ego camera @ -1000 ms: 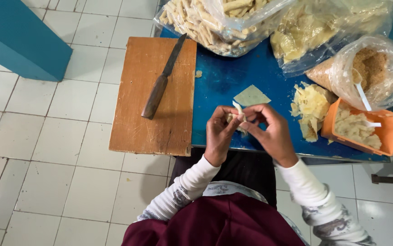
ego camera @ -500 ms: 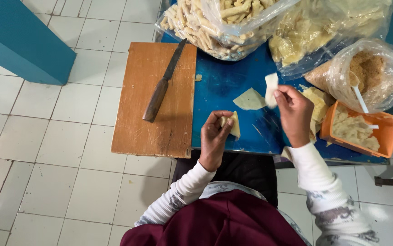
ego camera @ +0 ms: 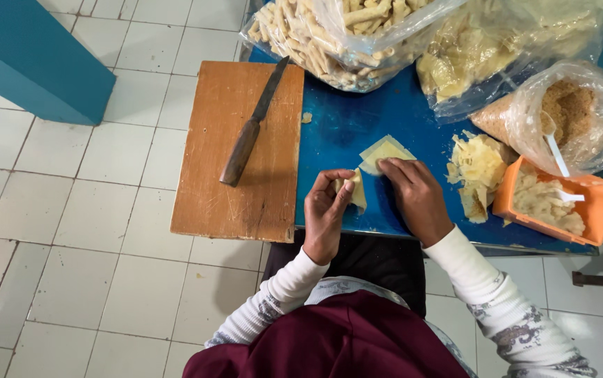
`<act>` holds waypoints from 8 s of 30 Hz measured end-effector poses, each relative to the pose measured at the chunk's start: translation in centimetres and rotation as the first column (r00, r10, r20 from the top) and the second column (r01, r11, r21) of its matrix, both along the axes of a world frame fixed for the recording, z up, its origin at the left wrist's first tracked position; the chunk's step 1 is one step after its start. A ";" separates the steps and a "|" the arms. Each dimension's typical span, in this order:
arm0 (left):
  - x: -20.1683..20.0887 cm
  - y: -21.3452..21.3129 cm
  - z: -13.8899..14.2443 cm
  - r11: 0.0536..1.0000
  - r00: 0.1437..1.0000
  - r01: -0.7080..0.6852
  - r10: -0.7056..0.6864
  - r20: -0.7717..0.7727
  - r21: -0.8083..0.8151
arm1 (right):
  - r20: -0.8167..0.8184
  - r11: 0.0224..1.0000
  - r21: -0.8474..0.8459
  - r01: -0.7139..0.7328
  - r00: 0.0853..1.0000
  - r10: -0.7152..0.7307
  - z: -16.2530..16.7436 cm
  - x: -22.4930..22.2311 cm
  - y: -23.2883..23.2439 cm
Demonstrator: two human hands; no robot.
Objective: The person stacks thin folded dough pieces into a diamond pattern on the table, spoons brown sugar from a plastic bag onto a dough piece, folds dough pieces over the filling by hand, and places finished folded pieces into an orange container beside scraps.
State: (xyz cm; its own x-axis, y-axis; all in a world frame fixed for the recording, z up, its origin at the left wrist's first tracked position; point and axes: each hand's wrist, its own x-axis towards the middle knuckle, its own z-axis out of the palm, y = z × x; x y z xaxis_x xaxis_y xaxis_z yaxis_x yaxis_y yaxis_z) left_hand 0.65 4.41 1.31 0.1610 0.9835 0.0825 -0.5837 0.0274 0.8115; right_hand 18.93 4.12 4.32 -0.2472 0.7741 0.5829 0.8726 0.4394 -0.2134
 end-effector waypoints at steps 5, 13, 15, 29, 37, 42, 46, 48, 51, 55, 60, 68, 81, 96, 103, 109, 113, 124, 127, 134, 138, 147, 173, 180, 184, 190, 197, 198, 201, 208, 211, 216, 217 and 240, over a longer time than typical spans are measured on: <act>0.3 0.2 -0.3 0.999 1.000 0.003 -0.003 0.004 0.044 | -0.225 0.995 -0.100 -0.014 0.974 -0.008 1.7 -0.3 -0.3; 1.7 0.5 -0.8 0.987 0.998 -0.036 0.043 -0.045 0.158 | -0.673 0.959 -0.254 -0.128 0.735 -0.080 1.1 -3.5 -2.4; 1.6 0.5 -0.8 0.988 0.997 -0.021 0.032 -0.068 0.156 | -0.718 0.952 -0.278 -0.130 0.687 -0.116 0.0 -3.3 -2.5; -0.3 0.2 0.3 0.996 0.998 0.066 -0.067 -0.010 -0.057 | -0.840 0.765 -0.361 -0.533 -0.170 -0.515 -3.7 4.6 0.3; 0.4 0.4 0.6 0.991 0.988 0.128 -0.124 -0.088 0.041 | -0.951 0.871 -0.278 -0.405 0.243 -0.190 -1.0 4.2 0.1; 2.6 1.1 0.5 0.992 0.976 0.078 -0.056 -0.211 0.096 | -0.808 0.888 -0.401 -0.224 0.544 -0.228 0.7 0.6 -1.7; 2.8 1.2 0.4 0.991 0.994 0.064 -0.053 -0.094 0.119 | -0.812 0.889 -0.401 -0.220 0.535 -0.234 2.2 -0.9 -2.3; 2.7 1.3 0.6 0.987 0.987 0.005 0.021 -0.161 0.159 | -0.856 0.881 -0.378 -0.286 0.469 -0.215 2.6 -1.1 -2.4; 2.6 1.4 1.2 0.969 0.965 -0.051 0.110 -0.240 0.240 | -0.917 0.870 -0.311 -0.383 0.360 -0.170 2.7 -0.9 -2.4; 2.2 1.2 1.9 0.959 0.888 -0.074 0.188 -0.419 0.274 | -0.865 0.890 -0.344 -0.299 0.469 -0.176 1.6 -0.8 -2.1; 2.1 1.2 1.4 0.953 0.846 -0.079 0.219 -0.487 0.291 | -0.917 0.855 -0.335 -0.397 0.345 -0.199 -0.2 -0.2 -1.7; 1.9 1.6 -1.0 0.997 0.996 0.077 -0.078 0.038 0.020 | -0.870 0.786 -0.110 -0.609 -0.323 -0.372 -1.8 0.5 -1.1; 0.8 1.1 -0.5 0.996 0.985 0.087 -0.087 0.152 0.004 | -0.907 0.898 -0.083 -0.432 -0.340 -0.247 -3.8 4.7 0.0; -1.6 0.7 1.2 0.999 0.978 -0.041 0.046 0.203 -0.030 | -0.156 0.999 0.013 0.044 0.987 -0.041 -0.4 -1.3 -0.1; -1.3 0.7 1.0 0.999 0.988 -0.033 0.033 0.149 -0.003 | -0.085 1.000 -0.011 0.019 0.996 -0.020 -0.4 -1.8 -0.8; -1.1 0.6 0.4 1.000 0.986 -0.025 0.026 0.163 -0.007 | -0.106 0.999 -0.015 -0.029 0.994 0.027 -0.7 -1.6 -1.0; -1.0 0.5 0.2 1.000 0.988 -0.018 0.019 0.156 -0.006 | -0.121 0.997 -0.026 -0.072 0.990 0.068 -0.6 -1.4 -0.8; 0.9 0.7 -0.7 0.998 1.000 -0.013 0.014 -0.014 0.070 | -0.610 0.968 -0.162 -0.194 0.790 0.056 2.2 -3.1 -2.5; 1.2 0.8 -0.6 0.993 0.997 -0.010 0.018 -0.069 0.118 | -0.729 0.959 -0.246 -0.142 0.679 -0.086 0.7 -3.6 -2.5; 0.4 0.3 0.8 0.988 0.961 0.032 0.010 -0.277 0.149 | -0.945 0.818 -0.318 -0.479 0.092 -0.313 -3.8 -1.4 -1.5; 0.0 0.3 1.4 0.985 0.985 0.061 -0.033 -0.170 0.159 | -0.855 0.756 -0.272 -0.596 -0.211 -0.474 -4.1 0.4 -0.6; 0.6 0.2 1.6 0.984 0.985 0.172 -0.171 -0.022 0.041 | -0.872 0.773 -0.278 -0.570 -0.187 -0.451 -3.6 0.2 -0.9; -1.0 0.8 0.9 0.999 0.999 -0.051 0.052 -0.007 0.008 | -0.256 0.993 -0.115 0.014 0.966 -0.044 2.0 -1.9 -2.2; 0.5 0.0 0.8 0.997 0.999 0.030 -0.027 -0.034 0.073 | -0.514 0.990 -0.117 -0.077 0.858 0.007 3.3 -4.5 -3.2; 0.4 0.0 0.8 0.995 0.998 0.050 -0.046 -0.048 0.083 | -0.600 0.984 -0.143 -0.102 0.800 -0.004 3.0 -4.1 -3.1; 1.2 0.0 0.5 0.996 0.998 0.035 -0.031 -0.051 0.081 | -0.843 0.886 -0.353 -0.300 0.513 -0.162 0.7 -2.8 -3.3; 1.2 0.1 0.9 0.996 0.998 0.048 -0.044 -0.053 0.070 | -0.946 0.766 -0.248 -0.594 -0.020 -0.322 -2.3 -1.2 -2.8; 1.2 0.0 1.0 0.996 0.997 0.053 -0.049 -0.054 0.068 | -0.938 0.762 -0.248 -0.598 -0.050 -0.344 -2.5 -1.0 -2.8; 0.8 0.0 1.4 0.994 0.995 0.095 -0.096 0.002 0.044 | -0.908 0.749 -0.244 -0.617 -0.126 -0.399 -2.9 -0.7 -2.8; 1.0 -0.2 0.7 0.992 0.992 0.124 -0.124 0.006 0.006 | -0.892 0.756 -0.247 -0.606 -0.163 -0.422 -3.5 -0.7 -2.9; 1.5 -0.5 0.1 0.992 0.995 0.092 -0.088 -0.056 0.081 | -0.917 0.775 -0.248 -0.581 -0.116 -0.381 -3.5 -1.1 -3.2; 1.6 -0.1 -0.3 0.995 0.998 0.039 -0.035 -0.056 0.089 | -0.948 0.822 -0.229 -0.522 -0.070 -0.309 -1.9 -2.3 -3.7; 1.5 0.0 -0.4 0.997 0.999 0.037 -0.034 -0.043 0.075 | -0.965 0.829 -0.223 -0.513 -0.003 -0.261 -1.4 -2.6 -3.9; -1.4 0.8 -0.4 0.983 0.986 0.144 -0.153 -0.067 -0.114 | -0.954 0.886 -0.290 -0.361 0.033 -0.299 -1.8 3.7 -1.5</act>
